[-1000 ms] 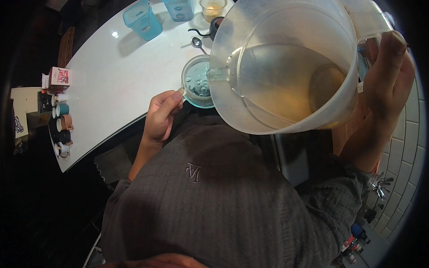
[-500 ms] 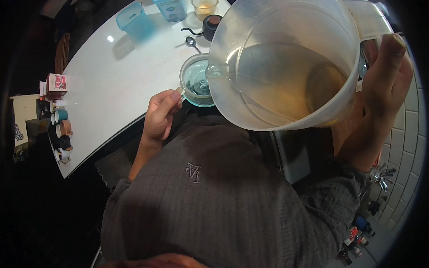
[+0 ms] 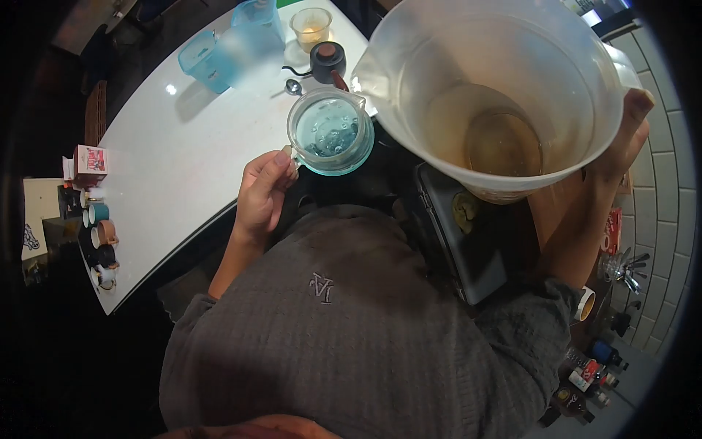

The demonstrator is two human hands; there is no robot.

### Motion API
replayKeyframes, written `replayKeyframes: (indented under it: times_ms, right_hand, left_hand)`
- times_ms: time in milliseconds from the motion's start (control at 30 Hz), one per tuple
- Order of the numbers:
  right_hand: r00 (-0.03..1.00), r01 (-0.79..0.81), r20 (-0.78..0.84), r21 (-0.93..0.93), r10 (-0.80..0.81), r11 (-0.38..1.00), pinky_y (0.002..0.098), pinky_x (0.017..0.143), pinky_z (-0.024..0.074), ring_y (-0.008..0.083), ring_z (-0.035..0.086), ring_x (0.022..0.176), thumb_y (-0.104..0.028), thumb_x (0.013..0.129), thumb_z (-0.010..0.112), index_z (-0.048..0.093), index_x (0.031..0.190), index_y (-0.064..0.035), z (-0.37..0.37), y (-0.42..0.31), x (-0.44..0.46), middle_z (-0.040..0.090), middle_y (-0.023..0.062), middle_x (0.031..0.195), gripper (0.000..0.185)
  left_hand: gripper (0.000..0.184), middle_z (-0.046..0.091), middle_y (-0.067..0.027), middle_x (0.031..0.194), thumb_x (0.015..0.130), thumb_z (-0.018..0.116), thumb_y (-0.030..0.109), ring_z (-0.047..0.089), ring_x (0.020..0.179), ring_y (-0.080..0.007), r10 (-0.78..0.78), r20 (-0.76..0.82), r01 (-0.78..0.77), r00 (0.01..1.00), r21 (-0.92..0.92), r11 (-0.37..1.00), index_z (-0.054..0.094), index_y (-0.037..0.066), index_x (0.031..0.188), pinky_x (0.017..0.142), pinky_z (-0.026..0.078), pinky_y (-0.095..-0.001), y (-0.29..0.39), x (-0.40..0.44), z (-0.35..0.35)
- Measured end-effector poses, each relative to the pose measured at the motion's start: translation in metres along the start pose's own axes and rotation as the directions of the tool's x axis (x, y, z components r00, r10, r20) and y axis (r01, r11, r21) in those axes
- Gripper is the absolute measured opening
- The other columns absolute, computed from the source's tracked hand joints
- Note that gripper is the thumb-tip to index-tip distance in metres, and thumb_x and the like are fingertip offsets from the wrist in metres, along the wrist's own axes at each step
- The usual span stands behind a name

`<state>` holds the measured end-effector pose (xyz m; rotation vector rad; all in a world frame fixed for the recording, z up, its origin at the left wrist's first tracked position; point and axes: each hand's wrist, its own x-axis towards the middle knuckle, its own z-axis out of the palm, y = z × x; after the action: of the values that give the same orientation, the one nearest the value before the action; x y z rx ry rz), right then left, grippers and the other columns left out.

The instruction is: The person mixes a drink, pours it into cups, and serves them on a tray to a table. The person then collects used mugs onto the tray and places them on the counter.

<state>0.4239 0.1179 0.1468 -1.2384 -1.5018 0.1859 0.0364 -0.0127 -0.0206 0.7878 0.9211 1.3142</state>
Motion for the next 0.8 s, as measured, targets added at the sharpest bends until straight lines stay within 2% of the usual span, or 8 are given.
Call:
replayKeyframes:
  times_ms: [67,167,200,267,367,500,567,800]
  right_hand:
    - [0.999,-0.047,0.017,0.028,0.046,0.999,0.0306,0.077,0.0510,0.0179,0.063,0.085,-0.068,0.095,0.028,0.063,0.105,0.0039,-0.021,0.018,0.007,0.065,0.0109,0.091,0.081]
    - [0.960,-0.034,-0.279,0.014,0.037,0.999,0.0314,0.083,0.0509,0.0200,0.063,0.095,-0.071,0.091,0.034,0.062,0.107,0.0044,-0.028,0.018,0.008,0.064,0.0127,0.104,0.082]
    - [0.957,-0.033,-0.289,0.010,0.034,0.999,0.0314,0.083,0.0509,0.0200,0.063,0.095,-0.071,0.091,0.034,0.062,0.107,0.0044,-0.029,0.015,0.007,0.064,0.0127,0.104,0.082]
    - [0.883,-0.073,-0.460,0.057,0.092,0.996,0.0289,0.074,0.0505,0.0174,0.062,0.084,-0.068,0.093,0.038,0.061,0.106,0.0076,-0.034,0.010,0.004,0.064,0.0111,0.096,0.080]
    - [0.823,-0.211,-0.514,0.118,0.241,0.970,0.0260,0.063,0.0462,0.0136,0.056,0.070,-0.061,0.096,0.040,0.060,0.099,0.0063,-0.049,0.005,0.000,0.060,0.0073,0.083,0.070]
    - [0.818,-0.222,-0.497,0.192,0.290,0.956,0.0237,0.055,0.0399,0.0108,0.050,0.062,-0.055,0.098,0.042,0.058,0.088,0.0018,-0.083,0.041,0.003,0.054,0.0038,0.073,0.060]
    - [0.741,-0.248,-0.610,0.139,0.280,0.959,0.0231,0.054,0.0399,0.0106,0.050,0.060,-0.053,0.098,0.042,0.054,0.080,-0.0026,-0.084,0.045,0.001,0.052,0.0023,0.069,0.055]
    - [0.659,-0.257,-0.716,0.073,0.230,0.964,0.0238,0.051,0.0401,0.0106,0.048,0.057,-0.051,0.098,0.043,0.053,0.076,-0.0034,-0.088,0.067,-0.013,0.051,0.0016,0.066,0.054]
  left_hand:
    - [0.032,0.046,0.0024,0.068,0.095,0.058,0.026,0.038,0.066,-0.0084,0.018,0.027,-0.018,0.999,-0.004,1.000,0.054,0.007,0.070,0.064,0.032,-0.0256,0.000,0.003,0.002]
    - [0.032,0.046,0.0028,0.068,0.095,0.058,0.027,0.038,0.066,-0.0082,0.021,0.046,-0.021,0.999,0.003,1.000,0.054,0.007,0.070,0.064,0.032,-0.0257,0.000,0.008,0.008]
    - [0.032,0.045,0.0030,0.068,0.095,0.058,0.027,0.038,0.065,-0.0082,0.012,0.060,-0.012,0.998,0.007,1.000,0.054,0.007,0.070,0.064,0.032,-0.0256,0.000,0.009,0.009]
    - [0.032,0.045,0.0032,0.067,0.095,0.058,0.028,0.038,0.065,-0.0082,0.003,0.086,-0.004,0.996,0.014,1.000,0.054,0.007,0.070,0.063,0.032,-0.0255,-0.001,0.013,0.011]
    - [0.033,0.044,0.0032,0.067,0.095,0.058,0.028,0.037,0.064,-0.0086,0.003,0.091,-0.005,0.996,0.023,1.000,0.054,0.007,0.069,0.063,0.031,-0.0255,-0.003,0.018,0.012]
    - [0.032,0.043,0.0051,0.064,0.094,0.059,0.026,0.034,0.061,-0.0063,0.013,0.088,-0.012,0.996,-0.008,1.000,0.056,0.008,0.068,0.059,0.028,-0.0241,-0.002,0.023,0.018]
    - [0.032,0.043,0.0074,0.062,0.094,0.061,0.025,0.031,0.059,-0.0037,0.017,0.071,-0.014,0.997,-0.044,0.999,0.058,0.008,0.067,0.055,0.025,-0.0226,-0.003,0.025,0.020]
    - [0.035,0.039,0.0046,0.062,0.096,0.057,0.027,0.032,0.059,-0.0072,0.029,0.084,-0.029,0.996,0.003,1.000,0.052,0.010,0.066,0.058,0.027,-0.0248,-0.005,0.029,0.020]
